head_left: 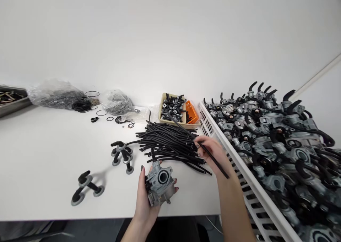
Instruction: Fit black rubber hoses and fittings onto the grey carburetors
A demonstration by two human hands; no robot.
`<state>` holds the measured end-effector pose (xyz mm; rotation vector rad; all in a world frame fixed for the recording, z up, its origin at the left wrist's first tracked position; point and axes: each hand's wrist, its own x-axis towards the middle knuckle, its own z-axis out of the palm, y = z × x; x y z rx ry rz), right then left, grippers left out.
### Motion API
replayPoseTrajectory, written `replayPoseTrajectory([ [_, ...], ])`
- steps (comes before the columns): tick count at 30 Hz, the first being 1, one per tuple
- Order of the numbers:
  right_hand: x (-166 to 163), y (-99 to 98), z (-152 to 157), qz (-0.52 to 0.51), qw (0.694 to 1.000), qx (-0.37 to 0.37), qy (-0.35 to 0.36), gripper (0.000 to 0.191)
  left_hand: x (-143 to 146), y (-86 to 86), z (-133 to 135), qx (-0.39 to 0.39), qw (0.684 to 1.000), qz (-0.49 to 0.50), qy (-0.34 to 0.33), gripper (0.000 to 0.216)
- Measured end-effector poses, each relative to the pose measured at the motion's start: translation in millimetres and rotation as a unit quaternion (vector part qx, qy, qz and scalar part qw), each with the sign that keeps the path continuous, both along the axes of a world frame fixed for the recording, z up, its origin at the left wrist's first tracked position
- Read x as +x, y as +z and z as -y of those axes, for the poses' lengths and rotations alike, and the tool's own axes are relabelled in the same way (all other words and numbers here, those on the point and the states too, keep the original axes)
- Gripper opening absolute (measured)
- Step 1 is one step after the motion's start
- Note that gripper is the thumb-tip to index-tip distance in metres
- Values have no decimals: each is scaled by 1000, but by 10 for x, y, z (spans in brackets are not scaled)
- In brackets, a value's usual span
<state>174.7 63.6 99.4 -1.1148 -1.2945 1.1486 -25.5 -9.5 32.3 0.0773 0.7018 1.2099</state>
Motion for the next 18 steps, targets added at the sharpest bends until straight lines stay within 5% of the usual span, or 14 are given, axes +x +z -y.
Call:
replayPoseTrajectory([
  [7, 173, -444, 631, -134, 979, 113, -106, 26, 24, 23, 9, 5, 1000, -14, 5, 49],
  [14, 39, -527, 1011, -4, 955, 203, -218, 10, 30, -82, -11, 9, 1000, -23, 11, 51],
  [18, 6, -567, 1000, 81, 949, 207, -224, 9, 36, -79, -11, 15, 999, -35, 12, 50],
])
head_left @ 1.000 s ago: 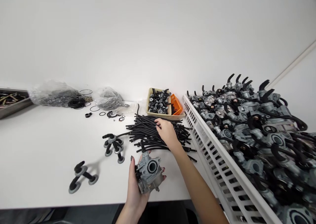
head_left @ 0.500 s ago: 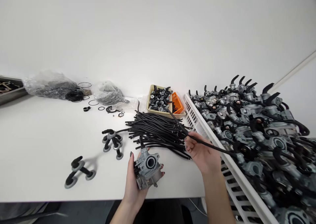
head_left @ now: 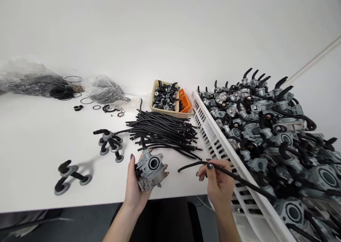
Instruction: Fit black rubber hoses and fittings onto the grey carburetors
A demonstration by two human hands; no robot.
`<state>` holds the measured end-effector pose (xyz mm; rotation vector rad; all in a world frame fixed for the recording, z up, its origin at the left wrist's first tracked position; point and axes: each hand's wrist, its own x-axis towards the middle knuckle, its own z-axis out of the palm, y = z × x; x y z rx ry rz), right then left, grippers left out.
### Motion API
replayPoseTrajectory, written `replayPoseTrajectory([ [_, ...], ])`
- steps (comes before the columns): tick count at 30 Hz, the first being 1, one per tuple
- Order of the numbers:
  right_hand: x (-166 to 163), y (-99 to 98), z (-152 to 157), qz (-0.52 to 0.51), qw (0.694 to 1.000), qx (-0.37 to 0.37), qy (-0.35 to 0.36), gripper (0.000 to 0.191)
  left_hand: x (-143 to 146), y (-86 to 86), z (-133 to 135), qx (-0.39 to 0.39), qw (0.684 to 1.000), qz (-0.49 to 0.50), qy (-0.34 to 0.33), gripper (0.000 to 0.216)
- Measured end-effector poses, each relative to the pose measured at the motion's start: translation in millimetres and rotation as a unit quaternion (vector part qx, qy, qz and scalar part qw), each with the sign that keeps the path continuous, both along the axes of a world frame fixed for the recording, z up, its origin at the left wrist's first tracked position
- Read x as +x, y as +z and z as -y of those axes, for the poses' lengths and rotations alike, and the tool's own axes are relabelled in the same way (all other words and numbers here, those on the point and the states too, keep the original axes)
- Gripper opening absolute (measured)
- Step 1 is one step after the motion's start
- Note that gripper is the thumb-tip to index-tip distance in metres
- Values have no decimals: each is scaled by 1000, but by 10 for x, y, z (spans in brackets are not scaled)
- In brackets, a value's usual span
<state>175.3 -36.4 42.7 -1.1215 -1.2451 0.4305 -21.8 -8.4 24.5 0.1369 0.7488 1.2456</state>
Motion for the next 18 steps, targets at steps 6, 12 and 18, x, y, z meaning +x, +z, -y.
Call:
replayPoseTrajectory([
  [6, 33, -59, -201, 247, 955, -160, -18, 16, 5, 31, 9, 1, 1000, -11, -3, 49],
  [12, -53, -240, -153, 173, 964, -197, 44, 21, 7, 5, -7, -8, 1000, -5, 2, 48],
  [18, -336, -286, 261, -87, 985, -117, 95, 15, 77, -34, -16, -22, 999, -9, 48, 50],
])
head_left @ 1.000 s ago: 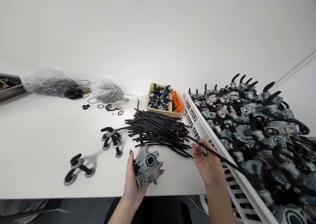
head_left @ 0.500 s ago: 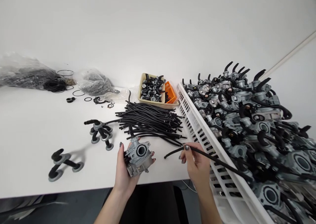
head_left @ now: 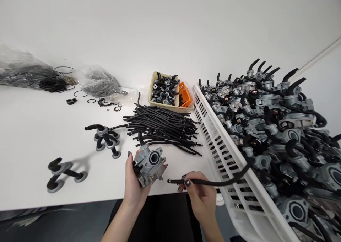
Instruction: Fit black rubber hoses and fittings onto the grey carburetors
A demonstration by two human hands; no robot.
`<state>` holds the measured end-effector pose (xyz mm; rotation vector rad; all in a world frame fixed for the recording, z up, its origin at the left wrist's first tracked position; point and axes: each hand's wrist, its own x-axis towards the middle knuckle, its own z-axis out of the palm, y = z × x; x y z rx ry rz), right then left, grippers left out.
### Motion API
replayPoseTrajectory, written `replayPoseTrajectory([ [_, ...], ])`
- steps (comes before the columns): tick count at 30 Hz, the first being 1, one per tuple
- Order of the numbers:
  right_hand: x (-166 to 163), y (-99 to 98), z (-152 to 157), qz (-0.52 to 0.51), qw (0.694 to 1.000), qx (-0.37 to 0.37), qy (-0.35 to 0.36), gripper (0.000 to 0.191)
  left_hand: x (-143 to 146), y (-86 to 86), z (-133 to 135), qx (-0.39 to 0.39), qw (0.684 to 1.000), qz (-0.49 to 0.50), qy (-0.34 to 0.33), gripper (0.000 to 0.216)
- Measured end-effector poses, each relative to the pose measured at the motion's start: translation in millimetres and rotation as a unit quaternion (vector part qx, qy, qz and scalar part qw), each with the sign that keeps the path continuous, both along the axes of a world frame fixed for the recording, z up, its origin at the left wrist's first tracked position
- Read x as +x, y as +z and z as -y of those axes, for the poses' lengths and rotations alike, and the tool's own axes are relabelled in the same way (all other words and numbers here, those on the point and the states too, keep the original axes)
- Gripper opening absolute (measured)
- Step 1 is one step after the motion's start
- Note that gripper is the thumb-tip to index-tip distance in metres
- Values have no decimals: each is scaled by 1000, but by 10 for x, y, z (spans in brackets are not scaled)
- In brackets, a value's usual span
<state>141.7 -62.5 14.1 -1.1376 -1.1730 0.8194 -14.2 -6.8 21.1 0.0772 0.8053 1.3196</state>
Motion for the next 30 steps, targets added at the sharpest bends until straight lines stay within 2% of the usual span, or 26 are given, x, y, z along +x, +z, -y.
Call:
replayPoseTrajectory([
  [3, -127, 11, 92, -46, 998, 28, -31, 11, 42, -22, 7, 8, 1000, -12, 27, 48],
  [6, -180, -7, 73, -48, 997, 25, -59, 13, 61, -45, 13, 24, 999, -24, 33, 46],
  [9, -176, -37, 17, -40, 997, 16, -56, 13, 63, -58, 15, 34, 999, -27, 26, 43],
  [12, -151, -66, -37, -7, 999, 19, -36, 14, 68, -60, 13, 36, 999, -24, 27, 40],
  [18, -114, -216, -148, 133, 990, 55, 5, 24, 86, -48, 29, 60, 997, -42, 21, 39],
  [23, -109, -307, -180, 90, 994, 7, 62, 21, 86, -43, 39, 76, 995, -58, 11, 39],
  [26, -103, -264, -182, 56, 994, -29, 87, 19, 91, -56, 32, 81, 994, -66, 14, 38],
  [30, -77, -189, -214, 46, 989, -50, 128, 26, 95, -65, 22, 79, 994, -70, 16, 39],
])
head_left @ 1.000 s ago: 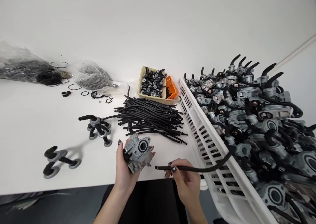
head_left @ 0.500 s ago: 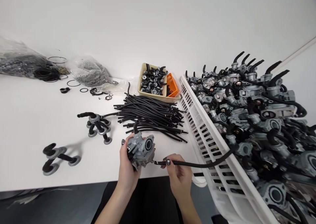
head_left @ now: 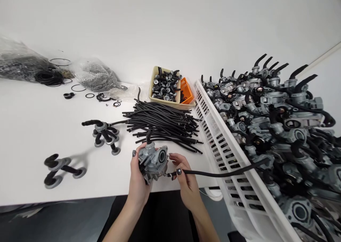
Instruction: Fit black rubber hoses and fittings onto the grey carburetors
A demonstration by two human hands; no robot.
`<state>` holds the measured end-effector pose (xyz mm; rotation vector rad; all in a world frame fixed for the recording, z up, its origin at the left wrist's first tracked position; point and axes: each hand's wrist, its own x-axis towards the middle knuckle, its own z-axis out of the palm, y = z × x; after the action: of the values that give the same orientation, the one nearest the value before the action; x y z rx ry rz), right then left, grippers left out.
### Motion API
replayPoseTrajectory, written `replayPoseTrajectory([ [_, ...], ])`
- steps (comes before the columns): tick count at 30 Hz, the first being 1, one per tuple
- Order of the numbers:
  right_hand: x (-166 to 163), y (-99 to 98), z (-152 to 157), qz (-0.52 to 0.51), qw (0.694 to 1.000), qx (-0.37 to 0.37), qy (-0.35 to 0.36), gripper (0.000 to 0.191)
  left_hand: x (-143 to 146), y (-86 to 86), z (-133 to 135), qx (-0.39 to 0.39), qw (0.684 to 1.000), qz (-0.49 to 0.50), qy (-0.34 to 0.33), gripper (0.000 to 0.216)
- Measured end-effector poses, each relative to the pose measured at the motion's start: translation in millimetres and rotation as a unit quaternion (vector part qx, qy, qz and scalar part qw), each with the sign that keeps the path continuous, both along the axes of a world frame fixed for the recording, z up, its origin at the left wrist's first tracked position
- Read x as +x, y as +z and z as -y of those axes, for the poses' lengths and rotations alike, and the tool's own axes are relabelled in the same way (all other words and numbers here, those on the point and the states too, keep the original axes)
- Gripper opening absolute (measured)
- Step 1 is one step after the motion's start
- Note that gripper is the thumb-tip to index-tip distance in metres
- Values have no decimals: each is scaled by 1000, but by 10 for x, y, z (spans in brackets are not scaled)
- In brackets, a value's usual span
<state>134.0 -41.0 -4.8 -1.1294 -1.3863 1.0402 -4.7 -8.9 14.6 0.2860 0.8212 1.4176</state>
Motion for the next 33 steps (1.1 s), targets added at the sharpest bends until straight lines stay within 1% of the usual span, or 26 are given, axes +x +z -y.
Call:
replayPoseTrajectory([
  [3, 24, 17, -14, -5, 999, -12, 39, 32, 8, 10, 1, 7, 1000, -18, 6, 40],
  [6, 38, 4, 5, -8, 997, -30, 67, 30, 22, 27, 9, 4, 999, -45, 13, 42],
  [12, 56, -8, 9, 51, 995, -21, 85, 24, 44, 27, 10, -7, 998, -63, 29, 39],
  [15, 71, -5, -15, 74, 993, -23, 92, 26, 55, 5, 10, 4, 995, -96, 37, 41],
  [17, 78, -9, -22, 81, 992, -26, 96, 28, 60, -5, 12, 10, 994, -109, 32, 42],
  [20, 77, -21, -21, 70, 993, -28, 94, 26, 57, -8, 15, 6, 995, -96, 23, 41],
  [23, 62, -25, -30, 25, 996, -29, 75, 28, 46, -7, 6, 8, 997, -76, 22, 41],
  [25, 53, -27, -42, -29, 997, -39, 67, 31, 39, -9, -10, 9, 998, -53, 27, 41],
  [27, 51, -37, -55, -100, 992, -47, 56, 29, 35, -13, -30, 4, 999, -21, 35, 41],
  [30, 50, -72, -75, -201, 979, -39, 0, 27, 27, -22, -48, -13, 999, 17, 35, 40],
  [33, 33, -107, -103, -236, 969, -26, -68, 29, 12, -28, -38, -12, 999, 26, 15, 42],
])
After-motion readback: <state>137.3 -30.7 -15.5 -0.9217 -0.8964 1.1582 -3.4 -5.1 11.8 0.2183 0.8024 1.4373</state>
